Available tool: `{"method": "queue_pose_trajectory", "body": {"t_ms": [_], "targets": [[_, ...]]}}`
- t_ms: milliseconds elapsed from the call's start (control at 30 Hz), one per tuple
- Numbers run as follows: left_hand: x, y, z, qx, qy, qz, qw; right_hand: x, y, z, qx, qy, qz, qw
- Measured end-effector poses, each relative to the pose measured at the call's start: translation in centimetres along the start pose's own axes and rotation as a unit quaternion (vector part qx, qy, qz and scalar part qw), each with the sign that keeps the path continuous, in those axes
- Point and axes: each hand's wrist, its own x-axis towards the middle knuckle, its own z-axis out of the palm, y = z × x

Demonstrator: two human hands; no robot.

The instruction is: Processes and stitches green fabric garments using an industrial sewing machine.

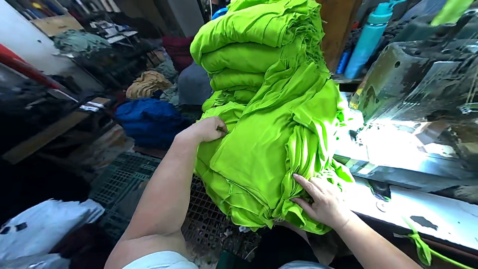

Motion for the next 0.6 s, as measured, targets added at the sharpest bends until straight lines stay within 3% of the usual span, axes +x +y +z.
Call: {"method": "queue_pose_trajectory", "body": {"t_ms": [200, 367, 500, 567, 600], "targets": [[-3.8, 1.4, -2.9, -0.043, 0.168, -0.021, 0.985, -0.1, 0.1, 0.0, 0.001, 0.006, 0.002, 1.000], [-4.9, 2.3, -4.7, 0.057, 0.136, -0.022, 0.989, -0.2, 0.0, 0.1, 0.000, 0.006, 0.005, 1.000], [-6.0, 11.0, -5.3, -0.071, 0.110, 0.028, 0.991, -0.1, -0.1, -0.2, 0.009, -0.009, 0.010, 1.000], [-6.3, 17.2, -4.3, -0.152, 0.081, 0.071, 0.983, 0.5, -0.2, -2.0, 0.109, -0.085, 0.053, 0.989], [-6.5, 20.4, -3.1, -0.214, 0.064, 0.096, 0.970, 1.0, -0.3, -3.7, 0.208, -0.131, 0.097, 0.965]]}}
